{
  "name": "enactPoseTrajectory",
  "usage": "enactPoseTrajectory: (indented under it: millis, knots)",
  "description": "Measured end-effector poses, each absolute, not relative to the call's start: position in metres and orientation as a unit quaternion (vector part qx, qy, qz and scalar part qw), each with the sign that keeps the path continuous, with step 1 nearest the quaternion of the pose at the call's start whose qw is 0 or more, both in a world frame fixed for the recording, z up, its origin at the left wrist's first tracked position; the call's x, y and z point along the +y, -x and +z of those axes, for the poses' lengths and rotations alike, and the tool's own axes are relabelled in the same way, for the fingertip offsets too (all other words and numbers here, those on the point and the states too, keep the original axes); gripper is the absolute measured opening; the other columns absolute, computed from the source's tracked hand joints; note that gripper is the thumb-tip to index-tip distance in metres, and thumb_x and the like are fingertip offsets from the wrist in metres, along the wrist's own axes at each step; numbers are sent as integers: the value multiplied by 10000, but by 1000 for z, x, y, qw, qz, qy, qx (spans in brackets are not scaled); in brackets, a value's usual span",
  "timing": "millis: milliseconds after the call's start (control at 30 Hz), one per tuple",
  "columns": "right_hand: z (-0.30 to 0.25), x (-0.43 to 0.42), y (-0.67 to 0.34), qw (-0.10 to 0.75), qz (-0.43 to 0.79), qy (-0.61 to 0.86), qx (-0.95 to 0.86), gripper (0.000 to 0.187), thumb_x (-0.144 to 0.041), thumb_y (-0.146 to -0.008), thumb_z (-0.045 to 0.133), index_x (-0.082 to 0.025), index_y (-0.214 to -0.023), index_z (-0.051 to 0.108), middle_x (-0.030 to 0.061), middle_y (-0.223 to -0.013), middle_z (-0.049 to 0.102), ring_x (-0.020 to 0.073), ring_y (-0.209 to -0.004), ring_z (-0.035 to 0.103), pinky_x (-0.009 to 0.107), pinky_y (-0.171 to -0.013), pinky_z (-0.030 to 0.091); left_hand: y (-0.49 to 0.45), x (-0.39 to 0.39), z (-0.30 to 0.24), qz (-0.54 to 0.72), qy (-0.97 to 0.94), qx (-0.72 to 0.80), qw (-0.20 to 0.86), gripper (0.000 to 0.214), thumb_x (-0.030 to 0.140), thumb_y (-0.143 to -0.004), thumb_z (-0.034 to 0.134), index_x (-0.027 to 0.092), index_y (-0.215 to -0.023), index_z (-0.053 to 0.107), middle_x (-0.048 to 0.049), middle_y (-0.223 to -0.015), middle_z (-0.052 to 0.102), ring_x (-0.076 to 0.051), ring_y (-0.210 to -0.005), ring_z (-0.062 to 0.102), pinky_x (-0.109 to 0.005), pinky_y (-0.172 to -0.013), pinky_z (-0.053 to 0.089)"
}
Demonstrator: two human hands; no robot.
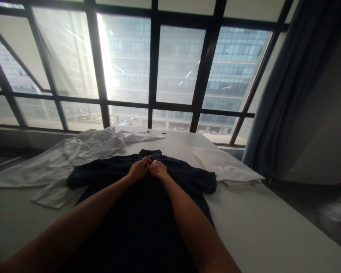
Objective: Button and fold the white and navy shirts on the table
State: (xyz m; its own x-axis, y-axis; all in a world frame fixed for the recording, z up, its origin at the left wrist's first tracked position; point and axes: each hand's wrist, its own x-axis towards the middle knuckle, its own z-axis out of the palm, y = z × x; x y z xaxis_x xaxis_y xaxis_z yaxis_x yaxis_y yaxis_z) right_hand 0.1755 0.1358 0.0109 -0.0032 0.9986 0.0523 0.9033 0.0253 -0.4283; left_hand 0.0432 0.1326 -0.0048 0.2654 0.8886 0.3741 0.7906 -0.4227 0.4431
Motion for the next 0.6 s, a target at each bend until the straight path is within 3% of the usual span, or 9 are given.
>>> enactPoseTrajectory:
  millis: [333, 600]
  knots:
    - [13, 134, -173, 148, 131, 686, -700, 325, -367, -881, 484, -175, -1062, 675, 157, -1169, 689, 323, -1114, 629, 364, -852, 460, -47, 124, -1, 280, -790, 544, 40, 198, 228, -913, 516, 258, -986, 698, -47, -973, 728, -246, -998, 615, -292, -758, 439]
    - [9, 135, -175, 163, 118, 681, -704, 267, -332, -848, 519, -204, -1036, 657, 114, -1114, 706, 299, -1071, 643, 349, -838, 456, -49, 135, -6, 351, -713, 580, 179, 172, 186, -789, 657, 203, -959, 681, -30, -899, 725, -192, -861, 654, -252, -708, 460]
